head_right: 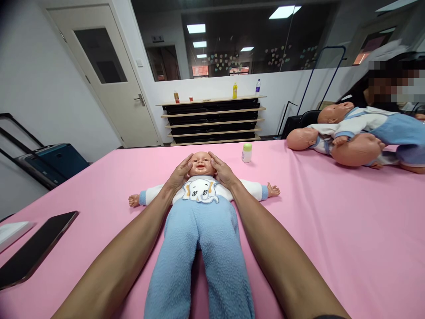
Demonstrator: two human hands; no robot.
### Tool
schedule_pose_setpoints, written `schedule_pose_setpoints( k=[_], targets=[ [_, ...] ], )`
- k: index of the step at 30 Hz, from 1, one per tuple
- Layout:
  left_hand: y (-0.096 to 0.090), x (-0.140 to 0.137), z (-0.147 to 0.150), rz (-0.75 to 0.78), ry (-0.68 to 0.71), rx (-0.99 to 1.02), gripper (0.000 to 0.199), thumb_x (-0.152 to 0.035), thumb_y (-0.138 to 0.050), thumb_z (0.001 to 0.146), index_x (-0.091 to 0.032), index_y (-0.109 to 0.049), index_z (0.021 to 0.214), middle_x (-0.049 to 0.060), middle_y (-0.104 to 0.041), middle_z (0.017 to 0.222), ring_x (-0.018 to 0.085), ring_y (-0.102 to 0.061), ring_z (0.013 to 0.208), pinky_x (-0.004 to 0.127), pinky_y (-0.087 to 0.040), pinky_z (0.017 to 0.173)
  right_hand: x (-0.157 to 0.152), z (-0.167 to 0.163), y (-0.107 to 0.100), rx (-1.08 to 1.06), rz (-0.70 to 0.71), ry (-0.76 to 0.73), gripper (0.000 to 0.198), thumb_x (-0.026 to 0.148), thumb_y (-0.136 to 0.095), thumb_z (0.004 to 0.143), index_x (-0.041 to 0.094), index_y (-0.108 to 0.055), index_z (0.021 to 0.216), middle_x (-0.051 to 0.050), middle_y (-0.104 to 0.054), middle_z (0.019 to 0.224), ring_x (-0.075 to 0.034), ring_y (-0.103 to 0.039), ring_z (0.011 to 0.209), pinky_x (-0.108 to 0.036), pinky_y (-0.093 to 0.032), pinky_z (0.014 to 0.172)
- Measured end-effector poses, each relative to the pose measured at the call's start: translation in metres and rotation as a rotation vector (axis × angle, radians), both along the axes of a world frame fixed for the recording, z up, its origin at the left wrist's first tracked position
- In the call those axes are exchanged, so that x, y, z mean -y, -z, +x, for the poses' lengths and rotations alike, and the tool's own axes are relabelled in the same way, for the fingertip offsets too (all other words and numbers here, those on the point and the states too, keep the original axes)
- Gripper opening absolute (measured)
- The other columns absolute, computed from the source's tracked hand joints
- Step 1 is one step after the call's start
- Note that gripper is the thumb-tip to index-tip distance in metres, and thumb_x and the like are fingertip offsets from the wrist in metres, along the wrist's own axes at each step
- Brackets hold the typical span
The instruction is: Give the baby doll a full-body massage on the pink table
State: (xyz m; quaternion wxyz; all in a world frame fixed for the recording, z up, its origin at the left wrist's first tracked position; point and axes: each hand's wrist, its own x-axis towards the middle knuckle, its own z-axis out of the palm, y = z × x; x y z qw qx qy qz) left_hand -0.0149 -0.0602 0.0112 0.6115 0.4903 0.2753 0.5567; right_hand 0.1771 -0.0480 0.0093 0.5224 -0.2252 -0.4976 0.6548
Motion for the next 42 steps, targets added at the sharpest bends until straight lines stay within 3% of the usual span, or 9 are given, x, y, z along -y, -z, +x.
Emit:
schedule_pose_setpoints(
  k=[5, 8, 15, 22, 25, 30, 38, 42],
  targets=[
    [0.0, 0.002, 0.002, 0.087, -0.058, -0.15, 0.1, -0.027, -0.084, 0.063, -0.027, -0.03, 0.148, 0.009, -0.044, 0.145, 0.031, -0.046, 0.13, 0.044, -0.035, 0.111, 0.01, 0.002, -0.006, 0.226, 0.128, 0.081, 0.096, 0.036, -0.08, 0.068, 0.032, -0.027, 0.148, -0.001, -0.036, 0.151, -0.024, -0.042, 0.134, -0.04, -0.035, 0.113],
    [0.0, 0.003, 0.001, 0.096, -0.066, -0.162, 0.101, -0.025, -0.084, 0.063, -0.028, -0.03, 0.148, 0.01, -0.043, 0.146, 0.031, -0.046, 0.13, 0.045, -0.036, 0.111, 0.013, 0.003, -0.009, 0.257, 0.138, 0.093, 0.104, 0.03, -0.084, 0.063, 0.031, -0.026, 0.149, -0.002, -0.035, 0.152, -0.025, -0.04, 0.136, -0.039, -0.033, 0.114],
    [0.001, 0.0, -0.002, 0.011, 0.029, -0.013, 0.095, -0.027, -0.081, 0.067, -0.025, -0.031, 0.148, 0.011, -0.046, 0.144, 0.03, -0.05, 0.127, 0.044, -0.038, 0.109, 0.01, 0.002, -0.008, 0.007, 0.005, -0.073, 0.093, 0.032, -0.079, 0.07, 0.031, -0.028, 0.148, -0.005, -0.045, 0.145, -0.025, -0.052, 0.126, -0.042, -0.041, 0.109],
    [0.003, -0.003, 0.0, 0.01, -0.001, 0.036, 0.076, -0.039, -0.071, 0.078, -0.025, -0.036, 0.145, 0.01, -0.045, 0.145, 0.028, -0.047, 0.13, 0.044, -0.036, 0.111, -0.002, -0.001, 0.002, -0.005, -0.007, 0.006, 0.068, 0.046, -0.065, 0.083, 0.032, -0.036, 0.144, -0.003, -0.049, 0.142, -0.022, -0.051, 0.126, -0.043, -0.039, 0.11],
    [0.0, 0.001, 0.002, 0.028, -0.016, -0.02, 0.08, -0.04, -0.071, 0.078, -0.026, -0.033, 0.146, 0.01, -0.043, 0.146, 0.029, -0.046, 0.13, 0.045, -0.037, 0.11, 0.002, -0.001, 0.0, 0.064, 0.035, 0.03, 0.075, 0.047, -0.066, 0.081, 0.033, -0.032, 0.146, -0.003, -0.045, 0.145, -0.023, -0.049, 0.128, -0.043, -0.039, 0.109],
    [-0.003, 0.008, 0.003, 0.087, -0.043, -0.15, 0.106, -0.023, -0.085, 0.062, -0.028, -0.026, 0.149, 0.011, -0.041, 0.147, 0.032, -0.046, 0.129, 0.045, -0.038, 0.109, 0.015, 0.002, -0.009, 0.257, 0.171, 0.092, 0.103, 0.029, -0.085, 0.062, 0.031, -0.028, 0.148, -0.002, -0.034, 0.152, -0.026, -0.04, 0.135, -0.039, -0.035, 0.113],
    [0.001, 0.0, -0.002, 0.017, 0.031, -0.014, 0.096, -0.024, -0.081, 0.067, -0.025, -0.03, 0.148, 0.011, -0.043, 0.146, 0.029, -0.048, 0.128, 0.043, -0.036, 0.111, 0.008, 0.001, -0.005, 0.03, 0.033, -0.043, 0.086, 0.037, -0.076, 0.073, 0.032, -0.031, 0.146, -0.003, -0.044, 0.146, -0.024, -0.052, 0.126, -0.042, -0.041, 0.109],
    [0.003, -0.003, -0.001, 0.009, 0.036, 0.048, 0.082, -0.032, -0.073, 0.076, -0.025, -0.033, 0.147, 0.01, -0.042, 0.147, 0.028, -0.047, 0.13, 0.042, -0.036, 0.112, 0.001, -0.002, 0.0, 0.007, -0.009, 0.021, 0.071, 0.047, -0.065, 0.082, 0.033, -0.034, 0.145, -0.002, -0.047, 0.144, -0.022, -0.053, 0.125, -0.042, -0.041, 0.108]
  ],
)
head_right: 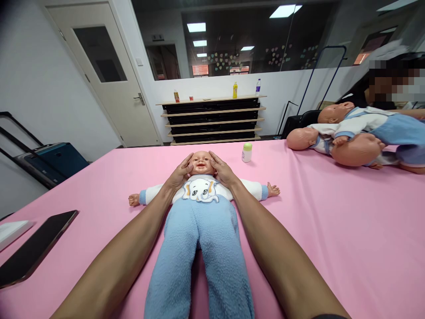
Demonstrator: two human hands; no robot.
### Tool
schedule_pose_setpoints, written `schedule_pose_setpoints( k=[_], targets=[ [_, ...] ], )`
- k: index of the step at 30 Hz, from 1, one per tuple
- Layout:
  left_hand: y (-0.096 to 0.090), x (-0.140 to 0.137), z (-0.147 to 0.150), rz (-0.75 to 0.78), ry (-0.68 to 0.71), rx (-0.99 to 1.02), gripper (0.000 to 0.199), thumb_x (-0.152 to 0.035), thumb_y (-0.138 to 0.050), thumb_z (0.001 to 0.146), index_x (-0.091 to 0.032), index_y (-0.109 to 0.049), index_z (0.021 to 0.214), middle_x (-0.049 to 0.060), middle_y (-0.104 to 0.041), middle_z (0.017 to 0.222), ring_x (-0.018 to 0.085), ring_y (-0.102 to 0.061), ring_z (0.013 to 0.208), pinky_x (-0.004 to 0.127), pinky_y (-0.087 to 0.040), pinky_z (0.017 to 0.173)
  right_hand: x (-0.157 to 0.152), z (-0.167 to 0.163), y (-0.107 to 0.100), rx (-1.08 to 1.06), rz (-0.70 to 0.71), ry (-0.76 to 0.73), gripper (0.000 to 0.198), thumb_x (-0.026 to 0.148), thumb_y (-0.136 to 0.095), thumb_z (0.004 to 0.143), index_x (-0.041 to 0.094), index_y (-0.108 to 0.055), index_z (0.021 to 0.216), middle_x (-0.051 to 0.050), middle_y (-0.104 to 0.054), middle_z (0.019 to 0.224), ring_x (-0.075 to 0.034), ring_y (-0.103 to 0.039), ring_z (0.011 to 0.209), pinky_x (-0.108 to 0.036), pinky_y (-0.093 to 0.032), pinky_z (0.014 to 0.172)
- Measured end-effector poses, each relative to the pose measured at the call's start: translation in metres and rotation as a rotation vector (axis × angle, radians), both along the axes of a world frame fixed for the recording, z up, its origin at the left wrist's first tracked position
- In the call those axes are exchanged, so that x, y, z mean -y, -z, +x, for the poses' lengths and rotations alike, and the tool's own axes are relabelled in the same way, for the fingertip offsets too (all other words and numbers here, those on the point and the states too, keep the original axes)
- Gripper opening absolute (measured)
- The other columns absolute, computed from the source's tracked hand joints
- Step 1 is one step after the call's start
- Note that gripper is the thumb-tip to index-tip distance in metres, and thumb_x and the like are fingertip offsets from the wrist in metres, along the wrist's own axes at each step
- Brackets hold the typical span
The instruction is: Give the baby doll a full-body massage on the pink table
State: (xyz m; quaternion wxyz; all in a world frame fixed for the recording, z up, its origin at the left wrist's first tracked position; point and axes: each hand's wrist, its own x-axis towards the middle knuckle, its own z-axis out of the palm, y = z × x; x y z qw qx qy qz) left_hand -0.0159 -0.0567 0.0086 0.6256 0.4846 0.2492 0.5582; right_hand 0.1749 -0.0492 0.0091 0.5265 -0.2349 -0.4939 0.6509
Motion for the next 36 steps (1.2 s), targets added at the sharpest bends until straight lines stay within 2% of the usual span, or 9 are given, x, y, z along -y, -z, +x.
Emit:
schedule_pose_setpoints(
  k=[3, 7, 9, 16, 21, 25, 28, 33, 36],
  targets=[
    [-0.002, 0.002, 0.002, -0.002, -0.016, -0.037, 0.083, -0.037, -0.073, 0.077, -0.027, -0.031, 0.148, 0.01, -0.042, 0.147, 0.028, -0.048, 0.129, 0.044, -0.036, 0.111, 0.003, 0.0, -0.002, 0.08, 0.046, 0.03, 0.076, 0.048, -0.067, 0.08, 0.033, -0.032, 0.146, -0.002, -0.044, 0.146, -0.023, -0.049, 0.128, -0.043, -0.039, 0.109],
    [-0.006, 0.009, 0.002, 0.04, -0.055, -0.163, 0.103, -0.027, -0.084, 0.063, -0.028, -0.027, 0.149, 0.011, -0.04, 0.148, 0.032, -0.046, 0.13, 0.045, -0.037, 0.11, 0.013, 0.004, -0.011, 0.27, 0.18, 0.079, 0.099, 0.034, -0.083, 0.065, 0.031, -0.029, 0.148, -0.002, -0.037, 0.151, -0.025, -0.039, 0.136, -0.04, -0.032, 0.114],
    [-0.006, 0.011, 0.002, 0.054, -0.071, -0.179, 0.104, -0.025, -0.085, 0.062, -0.028, -0.028, 0.148, 0.011, -0.039, 0.148, 0.032, -0.045, 0.13, 0.045, -0.037, 0.11, 0.015, 0.005, -0.012, 0.283, 0.179, 0.08, 0.101, 0.032, -0.084, 0.063, 0.031, -0.029, 0.148, -0.002, -0.035, 0.152, -0.026, -0.038, 0.137, -0.041, -0.032, 0.114],
    [-0.002, 0.005, 0.0, 0.002, -0.013, -0.071, 0.096, -0.027, -0.082, 0.066, -0.027, -0.031, 0.148, 0.011, -0.043, 0.145, 0.03, -0.05, 0.127, 0.044, -0.038, 0.11, 0.007, 0.003, -0.006, 0.042, 0.038, -0.084, 0.091, 0.039, -0.077, 0.071, 0.033, -0.028, 0.147, -0.004, -0.044, 0.146, -0.025, -0.053, 0.124, -0.042, -0.041, 0.108],
    [-0.004, 0.006, 0.002, 0.0, -0.02, -0.028, 0.082, -0.036, -0.074, 0.076, -0.027, -0.033, 0.147, 0.01, -0.043, 0.146, 0.029, -0.05, 0.127, 0.045, -0.038, 0.11, 0.001, 0.001, -0.001, 0.03, 0.012, -0.016, 0.071, 0.049, -0.063, 0.083, 0.034, -0.033, 0.145, -0.002, -0.047, 0.143, -0.022, -0.052, 0.125, -0.043, -0.039, 0.109],
    [-0.007, 0.011, 0.002, 0.05, -0.03, -0.151, 0.101, -0.023, -0.083, 0.065, -0.027, -0.026, 0.149, 0.011, -0.041, 0.147, 0.03, -0.047, 0.129, 0.044, -0.037, 0.11, 0.005, 0.002, -0.003, 0.174, 0.108, 0.029, 0.092, 0.038, -0.079, 0.07, 0.035, -0.029, 0.147, 0.0, -0.04, 0.148, -0.023, -0.045, 0.132, -0.043, -0.035, 0.112],
    [-0.007, 0.011, 0.002, 0.054, -0.061, -0.17, 0.102, -0.022, -0.084, 0.062, -0.027, -0.029, 0.148, 0.011, -0.04, 0.148, 0.031, -0.047, 0.129, 0.045, -0.037, 0.111, 0.01, 0.004, -0.006, 0.206, 0.138, 0.051, 0.099, 0.031, -0.083, 0.064, 0.035, -0.029, 0.147, 0.0, -0.039, 0.149, -0.024, -0.043, 0.134, -0.043, -0.033, 0.113],
    [-0.002, 0.005, 0.0, 0.013, -0.014, -0.046, 0.095, -0.025, -0.081, 0.066, -0.025, -0.032, 0.147, 0.011, -0.043, 0.146, 0.031, -0.048, 0.128, 0.044, -0.037, 0.111, 0.005, 0.004, -0.003, 0.039, 0.052, -0.064, 0.082, 0.039, -0.073, 0.077, 0.033, -0.031, 0.146, -0.003, -0.045, 0.145, -0.024, -0.052, 0.126, -0.043, -0.038, 0.11],
    [-0.001, 0.001, 0.0, -0.002, -0.008, -0.007, 0.085, -0.03, -0.076, 0.073, -0.025, -0.034, 0.146, 0.01, -0.044, 0.146, 0.029, -0.047, 0.129, 0.044, -0.036, 0.111, -0.003, 0.002, 0.002, -0.005, 0.019, -0.029, 0.07, 0.045, -0.066, 0.082, 0.032, -0.036, 0.144, -0.003, -0.048, 0.143, -0.023, -0.051, 0.127, -0.043, -0.04, 0.109]
  ],
)
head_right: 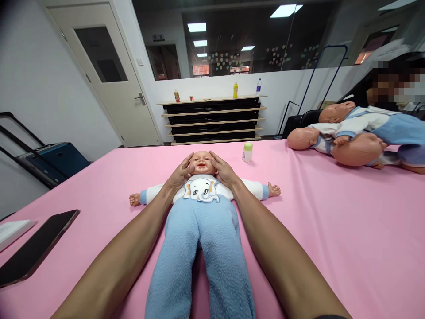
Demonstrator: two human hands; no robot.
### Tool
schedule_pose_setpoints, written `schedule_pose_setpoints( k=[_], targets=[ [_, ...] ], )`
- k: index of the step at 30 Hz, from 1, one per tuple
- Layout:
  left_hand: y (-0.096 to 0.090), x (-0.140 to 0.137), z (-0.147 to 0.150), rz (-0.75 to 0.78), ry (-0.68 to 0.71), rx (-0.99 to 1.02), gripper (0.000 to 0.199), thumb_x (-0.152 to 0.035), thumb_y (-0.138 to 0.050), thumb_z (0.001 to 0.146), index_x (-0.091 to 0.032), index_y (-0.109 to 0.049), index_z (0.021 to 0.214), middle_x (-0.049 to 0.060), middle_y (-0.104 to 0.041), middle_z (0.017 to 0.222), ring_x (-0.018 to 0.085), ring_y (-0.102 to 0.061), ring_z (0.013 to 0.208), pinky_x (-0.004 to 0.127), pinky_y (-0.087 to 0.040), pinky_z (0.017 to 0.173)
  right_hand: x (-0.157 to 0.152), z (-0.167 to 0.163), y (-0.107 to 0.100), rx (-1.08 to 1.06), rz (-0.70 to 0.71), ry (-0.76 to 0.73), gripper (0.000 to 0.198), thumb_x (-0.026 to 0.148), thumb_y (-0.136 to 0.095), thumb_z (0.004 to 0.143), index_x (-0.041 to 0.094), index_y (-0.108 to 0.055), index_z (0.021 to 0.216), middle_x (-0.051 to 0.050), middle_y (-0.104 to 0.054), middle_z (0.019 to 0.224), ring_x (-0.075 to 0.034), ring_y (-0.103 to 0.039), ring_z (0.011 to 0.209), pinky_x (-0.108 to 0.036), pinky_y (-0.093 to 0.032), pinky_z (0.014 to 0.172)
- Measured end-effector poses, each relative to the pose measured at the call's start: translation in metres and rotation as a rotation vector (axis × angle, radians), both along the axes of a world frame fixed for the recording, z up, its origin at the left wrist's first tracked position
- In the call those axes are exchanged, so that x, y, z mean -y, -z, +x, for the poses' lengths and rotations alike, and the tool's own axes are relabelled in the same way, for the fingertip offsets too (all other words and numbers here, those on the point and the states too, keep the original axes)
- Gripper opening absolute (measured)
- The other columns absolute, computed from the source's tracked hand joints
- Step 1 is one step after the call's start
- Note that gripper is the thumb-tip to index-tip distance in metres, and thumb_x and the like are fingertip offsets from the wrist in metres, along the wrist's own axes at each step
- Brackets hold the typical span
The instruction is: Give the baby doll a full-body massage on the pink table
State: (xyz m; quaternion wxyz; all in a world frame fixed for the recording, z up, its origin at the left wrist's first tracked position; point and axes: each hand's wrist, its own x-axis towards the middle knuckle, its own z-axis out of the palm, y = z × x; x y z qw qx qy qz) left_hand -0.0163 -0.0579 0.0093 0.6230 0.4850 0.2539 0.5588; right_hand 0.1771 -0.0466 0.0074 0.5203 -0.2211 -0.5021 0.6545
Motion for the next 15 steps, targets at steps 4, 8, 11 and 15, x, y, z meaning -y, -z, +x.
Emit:
schedule_pose_setpoints(
  k=[4, 8, 11, 15],
  targets=[
    [-0.001, 0.001, 0.001, -0.017, -0.021, -0.025, 0.078, -0.039, -0.071, 0.079, -0.027, -0.034, 0.146, 0.01, -0.043, 0.147, 0.029, -0.048, 0.129, 0.046, -0.037, 0.11, 0.001, -0.001, 0.0, 0.05, 0.023, 0.042, 0.074, 0.05, -0.064, 0.082, 0.032, -0.032, 0.146, -0.003, -0.046, 0.145, -0.024, -0.05, 0.128, -0.044, -0.04, 0.109],
    [-0.005, 0.007, 0.003, 0.054, -0.025, -0.148, 0.102, -0.028, -0.083, 0.065, -0.029, -0.026, 0.149, 0.011, -0.039, 0.148, 0.032, -0.047, 0.129, 0.046, -0.038, 0.109, 0.012, 0.001, -0.008, 0.24, 0.156, 0.089, 0.101, 0.034, -0.084, 0.064, 0.031, -0.028, 0.148, -0.003, -0.037, 0.15, -0.027, -0.043, 0.133, -0.041, -0.036, 0.112],
    [-0.005, 0.009, 0.003, 0.083, -0.081, -0.183, 0.104, -0.024, -0.085, 0.061, -0.028, -0.029, 0.148, 0.011, -0.042, 0.147, 0.033, -0.046, 0.129, 0.046, -0.038, 0.109, 0.017, 0.002, -0.012, 0.272, 0.189, 0.125, 0.103, 0.029, -0.085, 0.061, 0.031, -0.03, 0.147, -0.003, -0.036, 0.151, -0.027, -0.04, 0.135, -0.041, -0.034, 0.113],
    [-0.002, 0.005, 0.001, 0.032, -0.061, -0.102, 0.097, -0.024, -0.083, 0.063, -0.026, -0.034, 0.147, 0.012, -0.045, 0.144, 0.033, -0.05, 0.126, 0.046, -0.039, 0.108, 0.012, 0.002, -0.009, 0.152, 0.106, 0.044, 0.093, 0.032, -0.081, 0.067, 0.031, -0.032, 0.146, -0.002, -0.04, 0.148, -0.026, -0.046, 0.131, -0.041, -0.037, 0.111]
  ],
)
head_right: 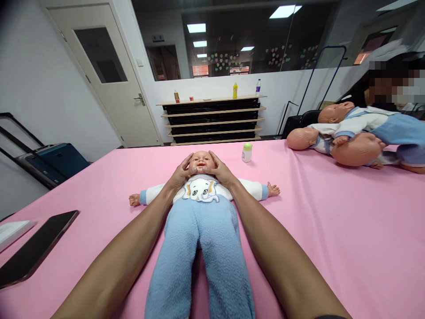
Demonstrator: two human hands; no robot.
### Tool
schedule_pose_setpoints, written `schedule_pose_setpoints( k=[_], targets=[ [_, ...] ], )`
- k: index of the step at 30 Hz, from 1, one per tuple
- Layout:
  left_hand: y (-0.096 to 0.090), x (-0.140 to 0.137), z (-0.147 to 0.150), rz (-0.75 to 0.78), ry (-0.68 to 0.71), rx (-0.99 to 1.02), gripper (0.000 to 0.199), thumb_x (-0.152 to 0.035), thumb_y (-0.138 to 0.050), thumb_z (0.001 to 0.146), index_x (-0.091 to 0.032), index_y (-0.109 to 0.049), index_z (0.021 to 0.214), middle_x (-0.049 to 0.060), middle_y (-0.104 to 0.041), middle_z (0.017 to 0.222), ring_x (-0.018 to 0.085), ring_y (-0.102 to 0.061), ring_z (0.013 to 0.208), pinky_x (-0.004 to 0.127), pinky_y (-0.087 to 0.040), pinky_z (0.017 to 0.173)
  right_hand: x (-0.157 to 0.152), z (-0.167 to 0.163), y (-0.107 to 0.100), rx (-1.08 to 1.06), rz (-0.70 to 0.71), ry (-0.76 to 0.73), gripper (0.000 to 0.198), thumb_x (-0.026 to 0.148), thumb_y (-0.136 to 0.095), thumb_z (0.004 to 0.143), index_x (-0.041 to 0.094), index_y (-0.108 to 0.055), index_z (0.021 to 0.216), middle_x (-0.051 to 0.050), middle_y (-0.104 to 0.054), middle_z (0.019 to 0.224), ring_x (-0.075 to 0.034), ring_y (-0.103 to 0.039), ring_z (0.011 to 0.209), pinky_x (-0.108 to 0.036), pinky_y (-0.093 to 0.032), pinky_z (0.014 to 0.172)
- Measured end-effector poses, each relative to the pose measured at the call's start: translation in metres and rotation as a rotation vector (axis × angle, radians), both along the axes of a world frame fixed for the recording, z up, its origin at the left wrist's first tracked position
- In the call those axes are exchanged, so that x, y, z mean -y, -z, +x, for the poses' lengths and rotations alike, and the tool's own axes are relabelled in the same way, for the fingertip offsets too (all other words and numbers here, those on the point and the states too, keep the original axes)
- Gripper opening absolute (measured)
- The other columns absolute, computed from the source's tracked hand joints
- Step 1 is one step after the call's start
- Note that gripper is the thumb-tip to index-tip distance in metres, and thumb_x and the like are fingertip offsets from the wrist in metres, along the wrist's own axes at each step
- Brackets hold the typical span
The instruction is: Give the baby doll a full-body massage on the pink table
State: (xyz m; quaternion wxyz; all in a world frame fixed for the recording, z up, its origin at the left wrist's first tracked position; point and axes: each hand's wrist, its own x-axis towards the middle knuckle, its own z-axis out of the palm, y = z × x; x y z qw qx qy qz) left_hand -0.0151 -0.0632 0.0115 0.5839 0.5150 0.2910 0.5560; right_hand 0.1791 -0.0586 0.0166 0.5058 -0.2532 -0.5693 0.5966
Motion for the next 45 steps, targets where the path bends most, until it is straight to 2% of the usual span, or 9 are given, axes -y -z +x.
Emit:
schedule_pose_setpoints(
  k=[3, 7, 13, 15, 22, 28, 35, 40, 45],
  targets=[
    [0.001, -0.004, -0.001, -0.028, 0.031, 0.083, 0.09, -0.027, -0.081, 0.067, -0.024, -0.036, 0.145, 0.011, -0.046, 0.144, 0.031, -0.05, 0.126, 0.045, -0.039, 0.109, -0.007, -0.002, 0.006, -0.118, -0.082, -0.066, 0.08, 0.038, -0.073, 0.076, 0.032, -0.033, 0.145, -0.003, -0.044, 0.146, -0.025, -0.051, 0.126, -0.043, -0.04, 0.109],
    [0.001, -0.005, 0.0, -0.053, 0.021, 0.111, 0.076, -0.038, -0.073, 0.077, -0.025, -0.039, 0.144, 0.01, -0.046, 0.144, 0.029, -0.049, 0.128, 0.045, -0.038, 0.109, -0.013, -0.004, 0.011, -0.152, -0.117, -0.002, 0.069, 0.047, -0.064, 0.083, 0.033, -0.036, 0.144, -0.003, -0.05, 0.141, -0.023, -0.053, 0.124, -0.044, -0.041, 0.108],
    [0.0, 0.001, 0.002, 0.033, -0.023, -0.058, 0.104, -0.025, -0.086, 0.061, -0.027, -0.03, 0.148, 0.011, -0.043, 0.145, 0.033, -0.046, 0.129, 0.046, -0.038, 0.109, -0.001, -0.002, 0.004, 0.05, 0.026, 0.03, 0.099, 0.03, -0.084, 0.063, 0.034, -0.03, 0.147, -0.001, -0.04, 0.148, -0.026, -0.045, 0.132, -0.043, -0.037, 0.111],
    [0.0, 0.002, 0.001, 0.04, -0.051, -0.082, 0.105, -0.025, -0.087, 0.059, -0.027, -0.031, 0.148, 0.012, -0.044, 0.144, 0.033, -0.046, 0.129, 0.047, -0.038, 0.109, 0.002, -0.001, 0.002, 0.064, 0.037, 0.051, 0.101, 0.028, -0.084, 0.062, 0.034, -0.03, 0.147, 0.0, -0.038, 0.15, -0.026, -0.043, 0.133, -0.043, -0.036, 0.112],
    [0.001, -0.001, -0.001, -0.034, -0.004, 0.047, 0.094, -0.025, -0.084, 0.063, -0.026, -0.038, 0.145, 0.011, -0.048, 0.141, 0.032, -0.053, 0.123, 0.045, -0.042, 0.107, -0.005, -0.001, 0.004, -0.126, -0.099, -0.058, 0.086, 0.034, -0.078, 0.072, 0.031, -0.033, 0.145, -0.003, -0.046, 0.144, -0.025, -0.052, 0.126, -0.042, -0.041, 0.109],
    [0.002, -0.006, 0.0, -0.05, -0.013, 0.1, 0.073, -0.037, -0.074, 0.076, -0.024, -0.043, 0.141, 0.01, -0.047, 0.143, 0.029, -0.05, 0.127, 0.045, -0.04, 0.108, -0.012, -0.003, 0.01, -0.133, -0.107, 0.017, 0.066, 0.046, -0.065, 0.083, 0.033, -0.039, 0.142, -0.002, -0.046, 0.144, -0.023, -0.051, 0.126, -0.044, -0.043, 0.106],
    [0.001, 0.001, 0.002, 0.045, -0.039, -0.083, 0.104, -0.025, -0.086, 0.06, -0.027, -0.03, 0.148, 0.011, -0.042, 0.146, 0.031, -0.045, 0.131, 0.044, -0.037, 0.11, 0.003, -0.001, 0.0, 0.066, 0.03, 0.051, 0.101, 0.029, -0.085, 0.062, 0.032, -0.031, 0.147, -0.001, -0.036, 0.151, -0.026, -0.042, 0.134, -0.041, -0.037, 0.111],
    [0.002, -0.003, -0.001, 0.009, 0.01, 0.018, 0.093, -0.026, -0.082, 0.066, -0.024, -0.035, 0.146, 0.011, -0.043, 0.146, 0.031, -0.047, 0.129, 0.044, -0.037, 0.111, -0.003, 0.0, 0.003, -0.111, -0.076, -0.06, 0.084, 0.035, -0.078, 0.072, 0.032, -0.035, 0.144, -0.003, -0.042, 0.147, -0.024, -0.05, 0.128, -0.041, -0.04, 0.109],
    [0.002, -0.006, 0.0, -0.033, 0.017, 0.1, 0.08, -0.034, -0.077, 0.073, -0.023, -0.04, 0.143, 0.01, -0.044, 0.145, 0.029, -0.047, 0.13, 0.044, -0.037, 0.11, -0.014, -0.003, 0.011, -0.159, -0.126, 0.036, 0.065, 0.045, -0.066, 0.082, 0.032, -0.042, 0.14, -0.002, -0.048, 0.143, -0.022, -0.05, 0.127, -0.042, -0.041, 0.108]
  ],
)
